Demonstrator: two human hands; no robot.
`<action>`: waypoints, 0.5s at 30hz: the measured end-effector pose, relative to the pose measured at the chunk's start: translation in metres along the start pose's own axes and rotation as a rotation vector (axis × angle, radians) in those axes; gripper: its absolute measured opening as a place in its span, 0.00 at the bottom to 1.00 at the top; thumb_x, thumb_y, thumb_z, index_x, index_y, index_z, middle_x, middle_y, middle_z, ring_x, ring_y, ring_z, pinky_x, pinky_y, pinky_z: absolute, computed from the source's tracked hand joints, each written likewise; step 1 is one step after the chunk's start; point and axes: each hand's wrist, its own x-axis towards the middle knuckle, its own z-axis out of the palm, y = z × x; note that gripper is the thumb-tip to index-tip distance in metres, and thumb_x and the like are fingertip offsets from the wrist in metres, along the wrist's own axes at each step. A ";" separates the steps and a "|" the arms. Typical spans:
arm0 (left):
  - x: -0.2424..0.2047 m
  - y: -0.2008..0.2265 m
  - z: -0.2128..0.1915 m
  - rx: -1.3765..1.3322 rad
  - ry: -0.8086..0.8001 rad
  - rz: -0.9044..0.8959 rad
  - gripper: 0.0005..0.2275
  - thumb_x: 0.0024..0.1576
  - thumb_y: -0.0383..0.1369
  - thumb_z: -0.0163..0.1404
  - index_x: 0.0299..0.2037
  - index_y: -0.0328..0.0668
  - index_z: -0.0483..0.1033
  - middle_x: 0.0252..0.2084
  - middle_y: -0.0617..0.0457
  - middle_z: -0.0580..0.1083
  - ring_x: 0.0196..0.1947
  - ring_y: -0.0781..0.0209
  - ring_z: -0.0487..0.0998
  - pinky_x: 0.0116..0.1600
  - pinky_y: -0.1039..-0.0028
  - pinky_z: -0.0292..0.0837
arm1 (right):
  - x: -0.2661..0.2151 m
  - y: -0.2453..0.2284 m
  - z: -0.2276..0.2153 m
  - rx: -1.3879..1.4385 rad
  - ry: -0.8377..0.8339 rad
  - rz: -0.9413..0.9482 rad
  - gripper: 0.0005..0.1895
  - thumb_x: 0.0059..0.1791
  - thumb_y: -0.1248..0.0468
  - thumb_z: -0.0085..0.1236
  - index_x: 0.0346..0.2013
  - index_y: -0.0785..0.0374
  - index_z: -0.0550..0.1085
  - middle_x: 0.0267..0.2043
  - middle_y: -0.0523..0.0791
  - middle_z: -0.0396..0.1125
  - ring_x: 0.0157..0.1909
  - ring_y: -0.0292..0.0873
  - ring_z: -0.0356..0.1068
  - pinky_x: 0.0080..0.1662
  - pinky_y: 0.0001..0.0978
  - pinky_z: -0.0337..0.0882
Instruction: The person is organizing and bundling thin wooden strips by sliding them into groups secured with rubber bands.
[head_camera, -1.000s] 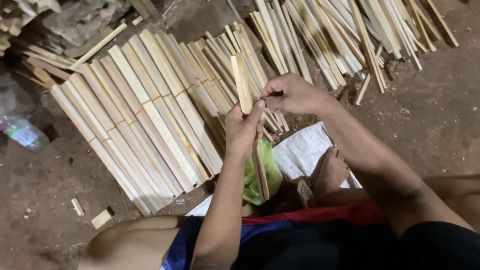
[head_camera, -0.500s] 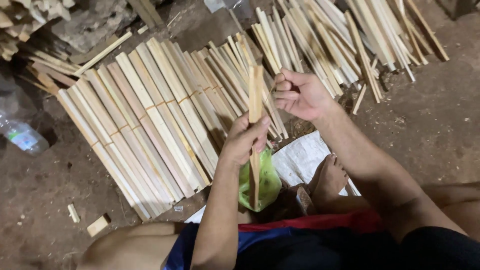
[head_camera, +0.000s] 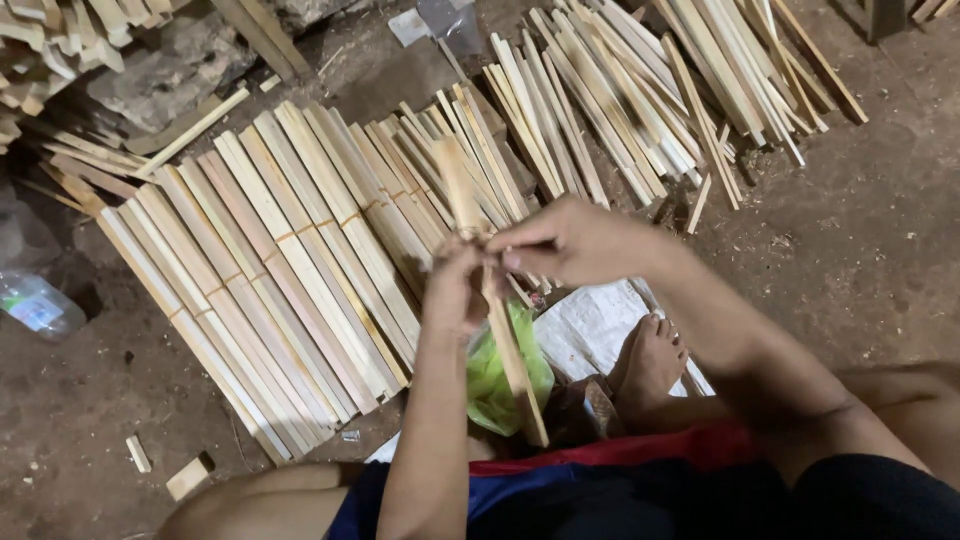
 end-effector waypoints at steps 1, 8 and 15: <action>0.002 0.009 -0.002 0.003 -0.004 0.001 0.09 0.47 0.22 0.51 0.31 0.45 0.64 0.36 0.43 0.82 0.21 0.59 0.77 0.16 0.75 0.66 | 0.001 0.003 0.010 -0.001 0.005 -0.002 0.18 0.51 0.75 0.51 0.54 0.64 0.77 0.30 0.55 0.77 0.13 0.31 0.58 0.20 0.24 0.63; -0.019 0.036 0.008 0.307 0.405 0.141 0.15 0.62 0.46 0.54 0.38 0.43 0.68 0.17 0.45 0.68 0.10 0.57 0.68 0.08 0.74 0.51 | 0.005 0.014 0.062 -0.233 -0.280 0.057 0.16 0.54 0.64 0.51 0.54 0.68 0.77 0.29 0.52 0.75 0.11 0.29 0.55 0.17 0.21 0.56; -0.018 0.014 0.021 0.326 0.392 0.205 0.19 0.60 0.50 0.52 0.40 0.40 0.74 0.17 0.44 0.71 0.10 0.59 0.72 0.11 0.77 0.67 | 0.012 0.035 -0.016 0.772 0.167 0.054 0.25 0.55 0.58 0.48 0.64 0.65 0.68 0.26 0.42 0.69 0.16 0.27 0.56 0.20 0.18 0.61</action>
